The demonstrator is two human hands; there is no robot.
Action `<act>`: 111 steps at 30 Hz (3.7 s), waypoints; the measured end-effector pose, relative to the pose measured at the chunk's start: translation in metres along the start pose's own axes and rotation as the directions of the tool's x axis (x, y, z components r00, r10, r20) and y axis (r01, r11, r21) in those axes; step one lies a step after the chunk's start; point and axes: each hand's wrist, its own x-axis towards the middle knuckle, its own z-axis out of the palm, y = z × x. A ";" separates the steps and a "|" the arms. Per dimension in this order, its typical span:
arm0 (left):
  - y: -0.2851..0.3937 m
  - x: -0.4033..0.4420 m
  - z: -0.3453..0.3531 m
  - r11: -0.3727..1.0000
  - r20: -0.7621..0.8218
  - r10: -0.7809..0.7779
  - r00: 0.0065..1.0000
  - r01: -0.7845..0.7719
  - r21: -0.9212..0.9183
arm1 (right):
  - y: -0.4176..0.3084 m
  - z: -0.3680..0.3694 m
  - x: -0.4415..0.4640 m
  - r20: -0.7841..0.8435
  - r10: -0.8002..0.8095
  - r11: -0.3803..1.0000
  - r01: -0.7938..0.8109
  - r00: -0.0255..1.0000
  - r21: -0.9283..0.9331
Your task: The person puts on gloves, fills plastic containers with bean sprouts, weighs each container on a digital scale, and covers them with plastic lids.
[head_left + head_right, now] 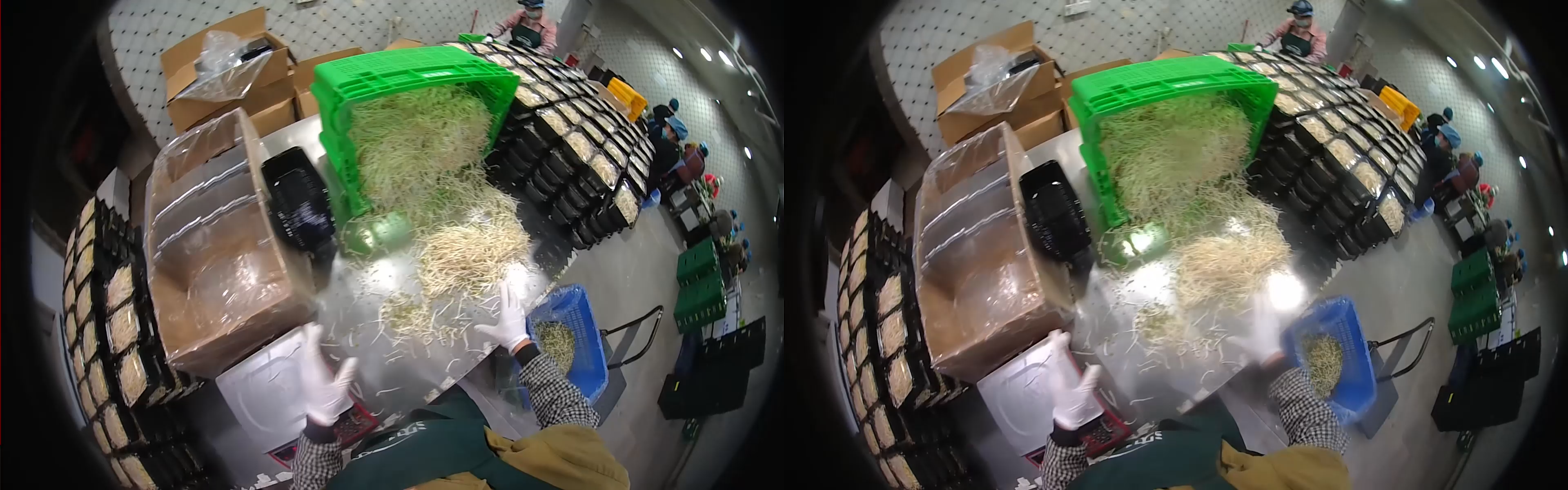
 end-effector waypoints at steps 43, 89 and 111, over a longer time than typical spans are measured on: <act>0.040 0.330 0.564 0.603 0.626 0.095 0.774 -0.545 0.582 | 0.259 0.020 0.402 0.257 -0.357 0.917 0.389 0.898 -0.088; -0.139 0.374 0.000 0.603 -0.420 0.149 0.895 0.254 0.756 | 0.211 0.022 0.323 0.435 0.104 0.354 -0.442 0.894 0.824; 0.013 0.084 0.268 0.714 -0.111 -0.688 0.717 0.643 -0.275 | -0.068 -0.110 0.227 0.488 -0.522 0.792 0.185 0.700 0.582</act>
